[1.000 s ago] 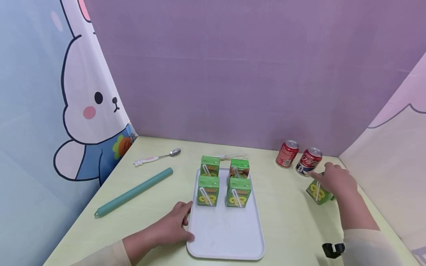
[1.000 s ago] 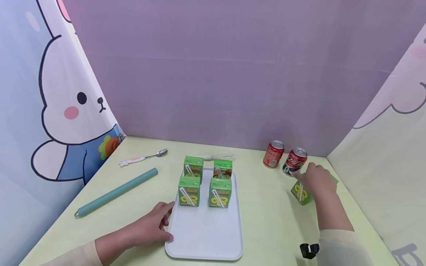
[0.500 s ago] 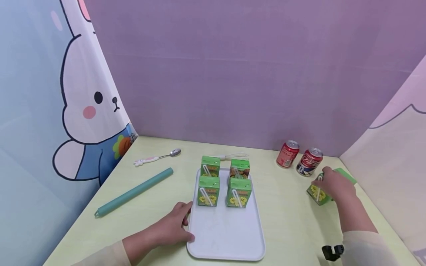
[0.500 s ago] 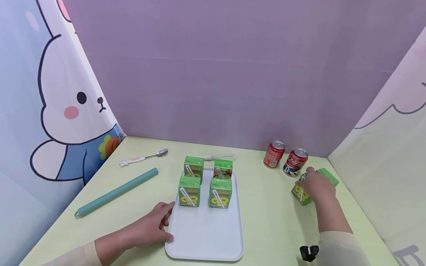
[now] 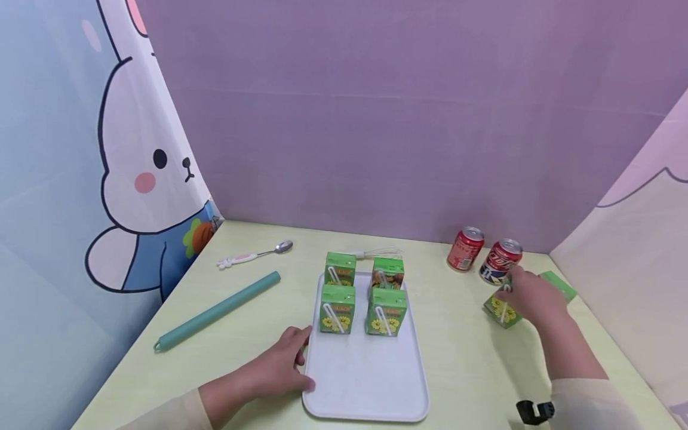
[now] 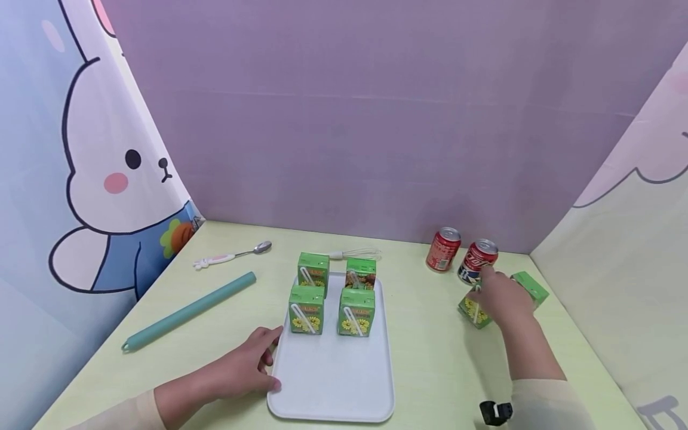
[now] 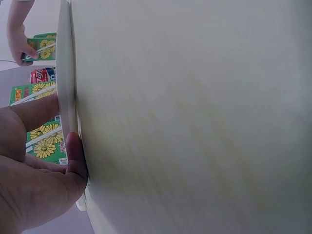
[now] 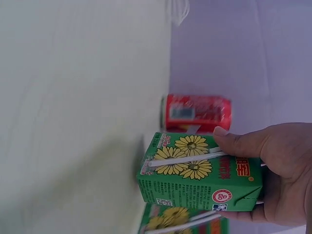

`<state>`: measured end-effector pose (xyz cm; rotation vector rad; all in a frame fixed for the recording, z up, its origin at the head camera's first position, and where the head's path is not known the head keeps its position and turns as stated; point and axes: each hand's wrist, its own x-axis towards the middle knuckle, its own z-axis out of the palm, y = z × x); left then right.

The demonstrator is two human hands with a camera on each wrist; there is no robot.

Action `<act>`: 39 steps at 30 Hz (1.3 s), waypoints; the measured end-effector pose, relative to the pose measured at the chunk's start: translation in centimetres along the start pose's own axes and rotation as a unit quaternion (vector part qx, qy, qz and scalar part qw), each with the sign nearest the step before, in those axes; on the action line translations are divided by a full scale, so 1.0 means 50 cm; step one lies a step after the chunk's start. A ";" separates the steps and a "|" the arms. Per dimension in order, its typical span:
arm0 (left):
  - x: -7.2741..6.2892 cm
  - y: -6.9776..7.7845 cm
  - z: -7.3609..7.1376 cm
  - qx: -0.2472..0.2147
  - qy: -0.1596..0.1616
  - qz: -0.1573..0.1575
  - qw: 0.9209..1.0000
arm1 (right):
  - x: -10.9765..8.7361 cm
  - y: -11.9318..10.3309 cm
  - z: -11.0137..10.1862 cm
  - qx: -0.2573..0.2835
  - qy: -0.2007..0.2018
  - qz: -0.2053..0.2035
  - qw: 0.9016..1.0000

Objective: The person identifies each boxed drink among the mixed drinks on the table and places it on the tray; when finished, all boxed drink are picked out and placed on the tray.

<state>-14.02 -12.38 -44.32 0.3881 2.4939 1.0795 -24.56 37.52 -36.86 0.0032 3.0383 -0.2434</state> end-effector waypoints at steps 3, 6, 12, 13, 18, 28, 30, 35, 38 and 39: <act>0.001 -0.001 0.000 -0.001 -0.001 -0.001 1.000 | -0.010 -0.032 -0.013 0.006 0.010 -0.017 1.000; 0.001 -0.001 0.000 -0.004 -0.002 -0.001 1.000 | -0.022 -0.067 -0.025 0.007 0.019 -0.034 0.999; 0.000 0.000 0.001 -0.005 -0.003 -0.003 1.000 | -0.057 -0.140 -0.043 -0.003 0.048 -0.085 0.995; 0.000 0.001 0.000 -0.004 -0.004 -0.003 1.000 | -0.065 -0.152 -0.045 -0.004 0.051 -0.095 0.994; -0.001 0.003 -0.002 -0.003 -0.004 -0.004 1.000 | -0.104 -0.213 -0.060 -0.019 0.051 -0.143 0.988; -0.001 0.003 -0.001 -0.006 -0.003 -0.004 1.000 | -0.175 -0.306 -0.058 -0.055 0.007 -0.213 0.975; -0.001 0.002 -0.001 -0.006 -0.003 -0.003 1.000 | -0.185 -0.322 -0.053 -0.051 0.001 -0.227 0.973; 0.000 0.002 -0.002 -0.004 -0.004 -0.007 1.000 | -0.201 -0.359 -0.032 -0.044 0.009 -0.273 0.961; 0.000 0.001 -0.001 -0.002 -0.004 -0.009 1.000 | -0.203 -0.382 -0.016 -0.035 0.011 -0.296 0.954; 0.001 0.001 -0.001 -0.003 -0.004 -0.009 1.000 | -0.204 -0.390 -0.011 -0.034 0.010 -0.299 0.954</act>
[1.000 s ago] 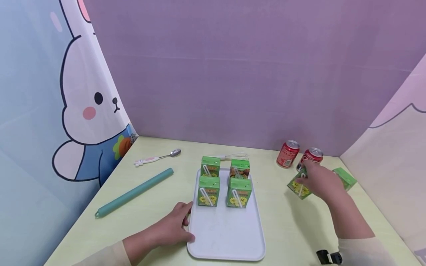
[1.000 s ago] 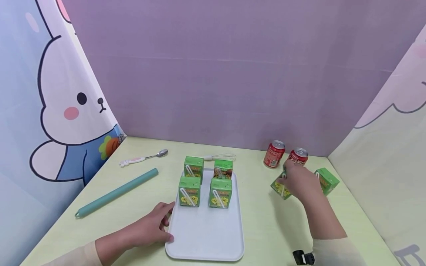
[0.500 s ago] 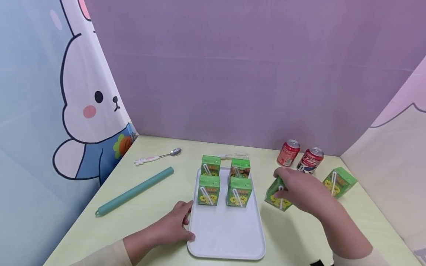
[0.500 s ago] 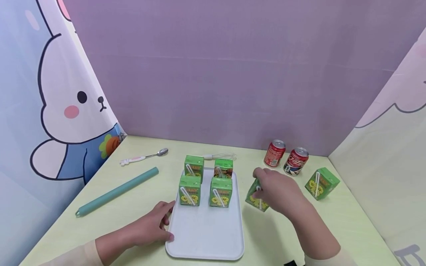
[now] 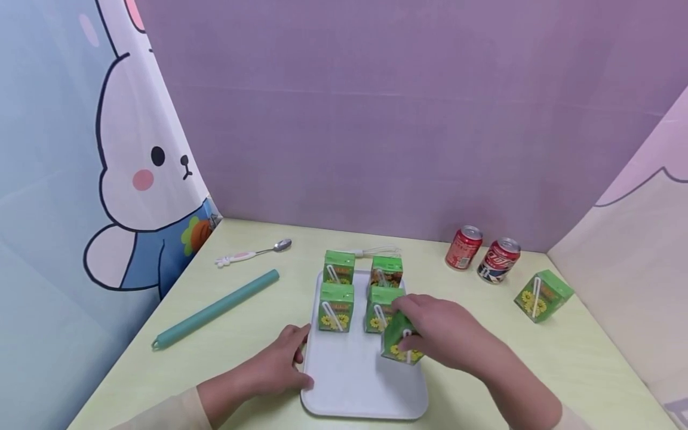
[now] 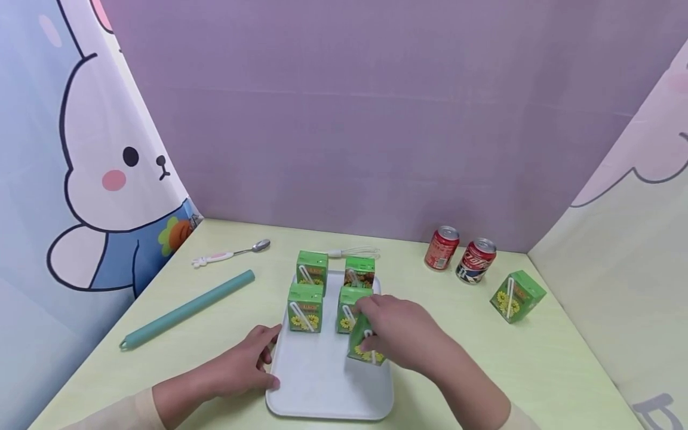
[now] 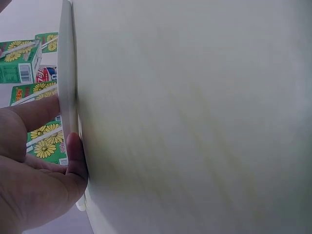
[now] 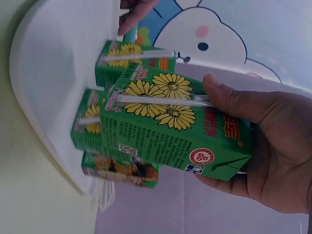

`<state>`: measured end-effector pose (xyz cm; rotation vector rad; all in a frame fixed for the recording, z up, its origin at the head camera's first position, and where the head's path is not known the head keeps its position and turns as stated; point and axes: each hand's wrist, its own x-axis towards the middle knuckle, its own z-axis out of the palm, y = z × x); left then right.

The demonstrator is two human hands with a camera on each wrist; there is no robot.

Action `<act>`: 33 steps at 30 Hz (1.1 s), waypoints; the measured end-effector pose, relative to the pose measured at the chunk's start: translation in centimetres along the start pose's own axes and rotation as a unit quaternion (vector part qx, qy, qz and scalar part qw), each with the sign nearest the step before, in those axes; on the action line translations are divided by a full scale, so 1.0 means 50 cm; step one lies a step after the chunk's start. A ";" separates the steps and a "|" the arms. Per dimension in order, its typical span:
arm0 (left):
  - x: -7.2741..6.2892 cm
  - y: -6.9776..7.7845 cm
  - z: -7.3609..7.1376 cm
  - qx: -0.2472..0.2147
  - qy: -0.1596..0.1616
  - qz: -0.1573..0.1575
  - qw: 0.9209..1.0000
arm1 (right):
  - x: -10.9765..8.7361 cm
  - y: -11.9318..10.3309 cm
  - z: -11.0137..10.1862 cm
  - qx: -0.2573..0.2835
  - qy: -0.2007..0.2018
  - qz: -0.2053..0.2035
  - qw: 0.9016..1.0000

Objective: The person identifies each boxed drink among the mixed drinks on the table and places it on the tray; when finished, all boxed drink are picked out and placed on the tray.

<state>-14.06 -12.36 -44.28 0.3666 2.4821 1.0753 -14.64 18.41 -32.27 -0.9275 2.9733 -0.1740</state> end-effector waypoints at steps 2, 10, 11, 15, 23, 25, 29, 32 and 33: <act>-0.002 0.000 0.000 -0.001 0.001 -0.001 1.000 | 0.009 -0.013 0.011 -0.002 0.003 -0.015 1.000; -0.001 0.000 0.001 0.001 0.000 -0.003 1.000 | 0.048 -0.067 0.040 -0.012 -0.032 -0.055 0.998; -0.001 0.000 0.001 0.001 0.001 -0.002 1.000 | 0.053 -0.073 0.044 -0.017 -0.033 -0.061 0.997; 0.000 -0.001 0.000 -0.005 0.001 0.007 1.000 | 0.074 -0.094 0.061 -0.032 -0.028 -0.084 0.996; 0.000 -0.004 -0.003 -0.009 -0.002 0.018 1.000 | 0.106 -0.127 0.088 -0.036 -0.031 -0.107 0.993; -0.001 -0.004 -0.003 -0.007 -0.001 0.022 1.000 | 0.112 -0.131 0.095 -0.028 -0.031 -0.105 0.994; -0.002 -0.006 -0.003 -0.006 -0.002 0.028 1.000 | 0.121 -0.136 0.106 0.004 -0.035 -0.091 0.995; -0.002 -0.006 -0.003 -0.006 -0.003 0.029 1.000 | 0.127 -0.138 0.113 0.023 -0.036 -0.083 0.996; -0.002 -0.006 -0.003 -0.006 -0.003 0.029 1.000 | 0.128 -0.139 0.114 0.026 -0.034 -0.082 0.996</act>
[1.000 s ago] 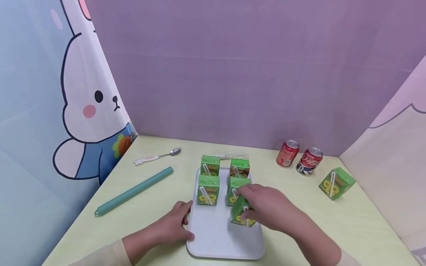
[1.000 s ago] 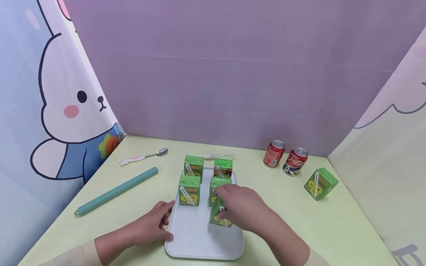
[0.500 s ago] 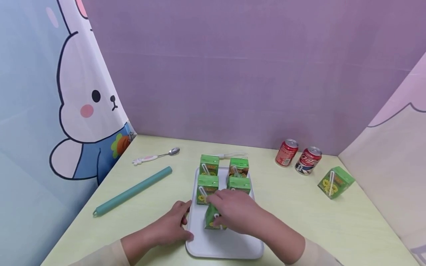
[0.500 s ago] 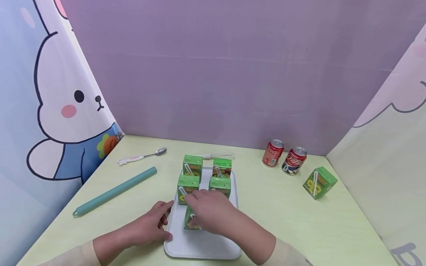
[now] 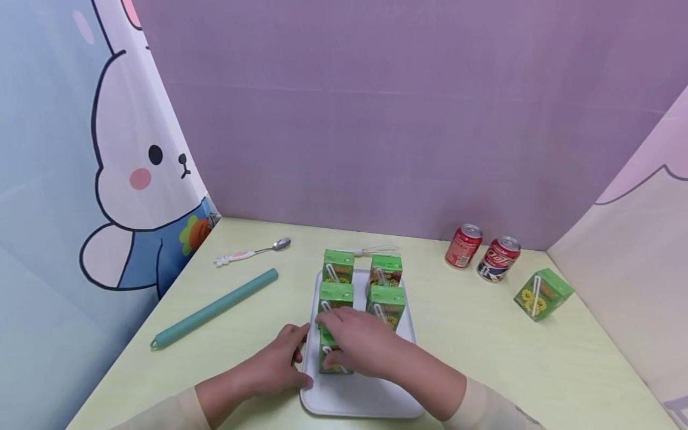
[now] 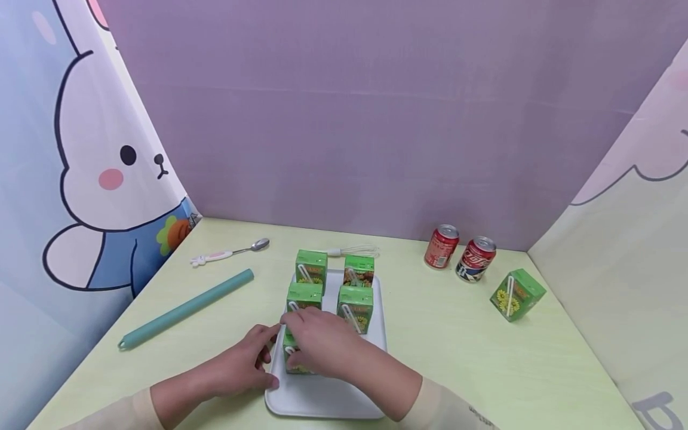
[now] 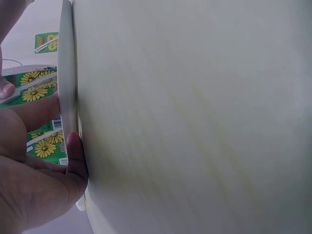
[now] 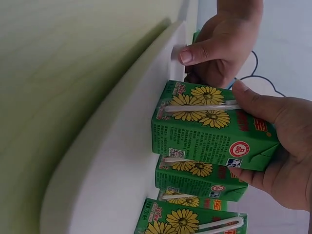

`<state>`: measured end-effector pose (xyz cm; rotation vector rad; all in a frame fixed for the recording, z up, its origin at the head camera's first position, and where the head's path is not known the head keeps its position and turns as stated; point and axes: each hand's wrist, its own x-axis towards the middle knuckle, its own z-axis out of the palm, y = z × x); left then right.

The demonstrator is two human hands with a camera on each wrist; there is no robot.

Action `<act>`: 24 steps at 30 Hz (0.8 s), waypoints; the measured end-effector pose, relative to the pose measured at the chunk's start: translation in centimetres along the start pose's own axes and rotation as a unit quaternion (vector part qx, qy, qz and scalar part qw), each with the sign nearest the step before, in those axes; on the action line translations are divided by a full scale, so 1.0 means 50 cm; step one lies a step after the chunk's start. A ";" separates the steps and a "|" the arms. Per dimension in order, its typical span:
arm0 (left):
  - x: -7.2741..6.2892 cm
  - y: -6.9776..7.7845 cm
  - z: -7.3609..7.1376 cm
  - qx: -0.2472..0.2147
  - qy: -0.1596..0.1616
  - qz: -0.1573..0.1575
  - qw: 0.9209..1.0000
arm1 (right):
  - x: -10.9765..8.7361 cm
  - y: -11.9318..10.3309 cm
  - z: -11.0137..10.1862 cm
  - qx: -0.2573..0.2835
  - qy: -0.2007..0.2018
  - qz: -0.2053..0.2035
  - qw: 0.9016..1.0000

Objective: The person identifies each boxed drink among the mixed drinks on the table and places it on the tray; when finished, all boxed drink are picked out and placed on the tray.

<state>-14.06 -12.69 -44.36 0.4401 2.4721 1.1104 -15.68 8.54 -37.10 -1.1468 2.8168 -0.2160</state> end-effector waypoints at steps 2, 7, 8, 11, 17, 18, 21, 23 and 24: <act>0.000 0.001 -0.001 0.000 0.000 0.001 1.000 | 0.002 0.000 0.003 0.000 0.007 -0.003 1.000; 0.001 0.000 -0.003 0.002 0.001 0.001 1.000 | 0.003 -0.002 0.007 -0.001 0.021 -0.010 1.000; 0.001 0.000 -0.002 0.002 0.001 0.000 1.000 | 0.004 -0.002 0.007 0.000 0.021 -0.008 1.000; 0.001 0.000 -0.002 0.002 0.000 -0.002 1.000 | 0.004 -0.002 0.009 0.004 0.014 0.000 1.000; 0.000 0.001 -0.001 0.002 0.004 0.005 1.000 | -0.001 0.005 -0.001 0.032 -0.009 0.019 0.999; 0.000 0.001 0.000 0.002 0.006 0.006 1.000 | -0.004 0.009 -0.007 0.037 -0.010 0.023 0.999; 0.000 0.001 0.002 0.000 0.009 0.006 1.000 | -0.018 0.028 -0.033 0.047 0.006 0.037 0.998; 0.000 0.001 0.003 0.001 0.012 0.004 1.000 | -0.031 0.046 -0.058 0.049 0.029 0.047 0.997; 0.001 0.001 0.004 0.003 0.012 0.002 1.000 | -0.038 0.057 -0.071 0.052 0.043 0.058 0.996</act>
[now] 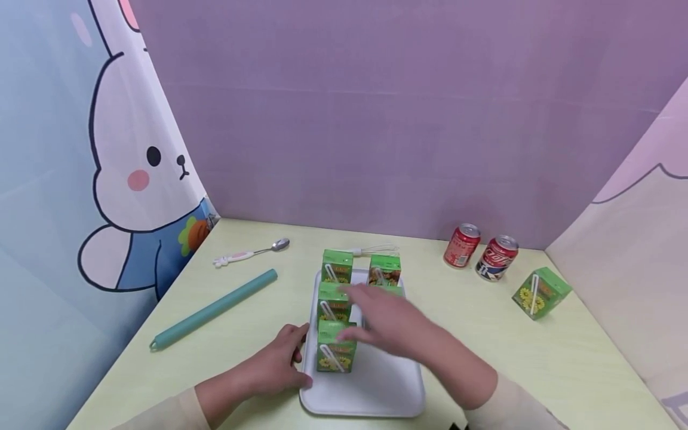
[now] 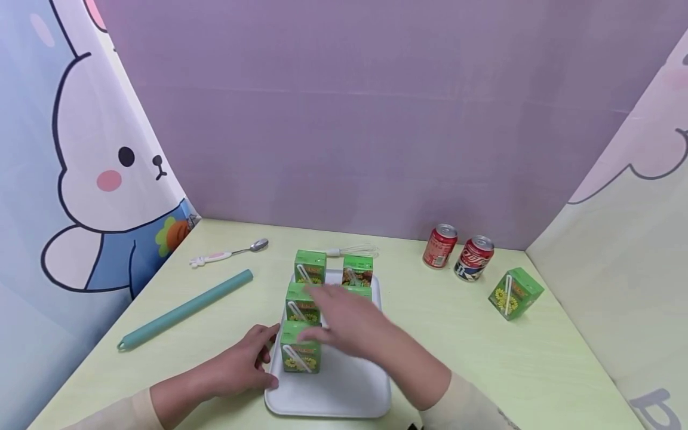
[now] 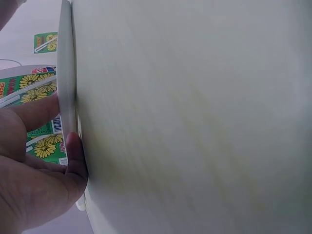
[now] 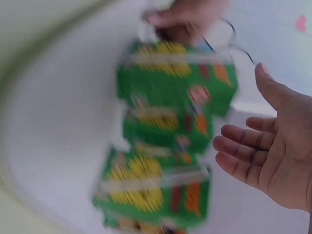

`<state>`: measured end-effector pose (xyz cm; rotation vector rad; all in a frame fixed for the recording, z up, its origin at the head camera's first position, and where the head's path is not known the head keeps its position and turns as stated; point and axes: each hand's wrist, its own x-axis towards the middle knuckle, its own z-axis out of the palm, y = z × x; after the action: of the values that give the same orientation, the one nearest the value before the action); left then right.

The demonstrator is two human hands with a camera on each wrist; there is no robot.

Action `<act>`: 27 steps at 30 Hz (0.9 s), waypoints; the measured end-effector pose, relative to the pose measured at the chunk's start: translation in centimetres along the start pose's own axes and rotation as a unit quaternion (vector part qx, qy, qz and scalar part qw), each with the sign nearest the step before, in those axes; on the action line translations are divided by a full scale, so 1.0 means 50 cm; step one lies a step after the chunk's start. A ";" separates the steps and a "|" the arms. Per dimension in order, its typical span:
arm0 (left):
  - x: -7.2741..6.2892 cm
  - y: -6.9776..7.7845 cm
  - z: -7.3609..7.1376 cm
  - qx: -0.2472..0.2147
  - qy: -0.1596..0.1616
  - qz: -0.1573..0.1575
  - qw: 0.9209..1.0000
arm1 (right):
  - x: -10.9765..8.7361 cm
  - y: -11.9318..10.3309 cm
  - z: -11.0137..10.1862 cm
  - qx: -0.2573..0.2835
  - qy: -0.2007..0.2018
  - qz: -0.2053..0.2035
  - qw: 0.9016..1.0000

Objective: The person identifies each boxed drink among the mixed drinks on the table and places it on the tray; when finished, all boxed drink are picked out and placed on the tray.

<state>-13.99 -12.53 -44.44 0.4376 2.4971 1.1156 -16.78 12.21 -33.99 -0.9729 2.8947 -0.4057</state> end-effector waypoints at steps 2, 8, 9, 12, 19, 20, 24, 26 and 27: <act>0.001 0.000 0.000 0.003 -0.001 -0.003 1.000 | -0.010 0.027 -0.029 0.000 0.032 0.019 0.999; 0.003 0.001 -0.002 0.006 -0.004 -0.007 1.000 | -0.048 0.140 -0.110 -0.002 0.110 0.089 0.990; 0.003 0.001 -0.002 0.006 -0.004 -0.006 1.000 | -0.055 0.162 -0.122 -0.004 0.118 0.100 0.988; 0.004 0.001 -0.001 0.006 -0.007 -0.005 1.000 | -0.080 0.227 -0.154 -0.014 0.132 0.134 0.982; 0.006 -0.003 0.000 0.004 -0.006 0.001 1.000 | -0.144 0.384 -0.195 -0.020 0.138 0.222 0.965; 0.006 -0.004 0.001 0.005 -0.005 0.002 1.000 | -0.153 0.403 -0.197 -0.021 0.137 0.235 0.962; 0.004 -0.005 0.003 0.002 -0.004 0.000 1.000 | -0.182 0.473 -0.191 -0.027 0.142 0.270 0.952; 0.003 -0.006 0.001 0.001 -0.003 0.000 1.000 | -0.193 0.505 -0.182 -0.028 0.150 0.286 0.946; 0.002 -0.006 0.000 0.001 -0.002 -0.001 1.000 | -0.199 0.520 -0.176 -0.031 0.151 0.294 0.943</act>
<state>-14.12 -12.67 -44.67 0.4368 2.4947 1.1095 -25.24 40.11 -32.68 -0.0095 3.2801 -0.4458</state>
